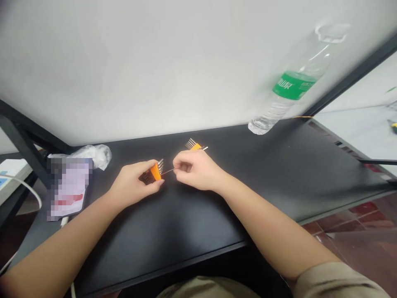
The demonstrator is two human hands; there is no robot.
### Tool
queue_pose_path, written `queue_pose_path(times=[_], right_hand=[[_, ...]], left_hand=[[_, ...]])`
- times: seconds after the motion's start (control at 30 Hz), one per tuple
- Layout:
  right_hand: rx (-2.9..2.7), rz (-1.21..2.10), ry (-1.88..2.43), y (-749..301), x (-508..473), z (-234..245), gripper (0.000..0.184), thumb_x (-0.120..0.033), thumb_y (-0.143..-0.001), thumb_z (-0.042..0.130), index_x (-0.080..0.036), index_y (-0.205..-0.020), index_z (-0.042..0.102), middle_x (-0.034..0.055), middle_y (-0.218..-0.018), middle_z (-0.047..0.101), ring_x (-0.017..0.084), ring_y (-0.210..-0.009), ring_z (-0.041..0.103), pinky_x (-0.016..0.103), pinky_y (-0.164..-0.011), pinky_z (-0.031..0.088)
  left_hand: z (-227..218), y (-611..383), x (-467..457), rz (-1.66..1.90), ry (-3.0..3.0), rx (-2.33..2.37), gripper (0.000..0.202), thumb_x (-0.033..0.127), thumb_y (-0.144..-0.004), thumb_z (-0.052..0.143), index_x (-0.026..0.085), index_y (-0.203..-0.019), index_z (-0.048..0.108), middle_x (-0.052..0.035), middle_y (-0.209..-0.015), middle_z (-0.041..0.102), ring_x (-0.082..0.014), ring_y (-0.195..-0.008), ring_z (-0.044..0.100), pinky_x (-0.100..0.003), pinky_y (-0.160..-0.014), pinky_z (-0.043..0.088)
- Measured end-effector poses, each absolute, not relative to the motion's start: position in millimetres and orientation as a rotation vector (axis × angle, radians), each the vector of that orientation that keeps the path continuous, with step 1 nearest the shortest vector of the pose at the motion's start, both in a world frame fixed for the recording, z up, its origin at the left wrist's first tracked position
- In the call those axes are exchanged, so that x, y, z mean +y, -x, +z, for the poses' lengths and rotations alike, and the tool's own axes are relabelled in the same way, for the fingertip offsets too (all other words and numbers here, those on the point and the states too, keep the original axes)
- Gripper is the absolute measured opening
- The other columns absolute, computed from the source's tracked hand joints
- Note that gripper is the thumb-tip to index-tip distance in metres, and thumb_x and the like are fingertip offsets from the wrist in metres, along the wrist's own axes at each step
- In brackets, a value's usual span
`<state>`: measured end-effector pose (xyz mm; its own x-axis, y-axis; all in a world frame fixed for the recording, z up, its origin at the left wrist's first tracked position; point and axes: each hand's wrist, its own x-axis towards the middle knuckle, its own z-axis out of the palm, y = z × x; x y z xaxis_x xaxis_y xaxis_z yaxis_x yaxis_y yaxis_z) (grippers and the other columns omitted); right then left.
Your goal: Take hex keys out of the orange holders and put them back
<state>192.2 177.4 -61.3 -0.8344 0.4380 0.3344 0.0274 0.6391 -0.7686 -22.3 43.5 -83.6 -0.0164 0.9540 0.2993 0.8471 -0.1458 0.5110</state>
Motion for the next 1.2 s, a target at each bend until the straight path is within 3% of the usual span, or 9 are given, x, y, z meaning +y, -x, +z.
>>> queue_pose_path(times=[0.87, 1.2], right_hand=[[-2.552, 0.966, 0.322, -197, 174, -51, 0.012, -0.008, -0.08, 0.061, -0.018, -0.076, 0.056, -0.0007, -0.078, 0.062, 0.011, -0.067, 0.053, 0.024, -0.063, 0.042], [-2.583, 0.972, 0.258, -199, 172, -47, 0.009, -0.014, -0.088, 0.06, -0.018, -0.081, 0.059, 0.0012, -0.082, 0.064, 0.012, -0.071, 0.055, 0.025, -0.067, 0.045]], left_hand=[[-83, 22, 43, 0.78, -2.14, 1.9, 0.02, 0.039, -0.088, 0.068, 0.022, -0.094, 0.06, 0.0027, -0.079, 0.061, -0.0128, -0.068, 0.054, -0.027, -0.067, 0.043], [-81, 22, 44, 0.764, -2.137, 1.872, 0.02, 0.038, -0.088, 0.068, 0.021, -0.089, 0.058, 0.0036, -0.077, 0.058, -0.0116, -0.066, 0.052, -0.025, -0.065, 0.041]])
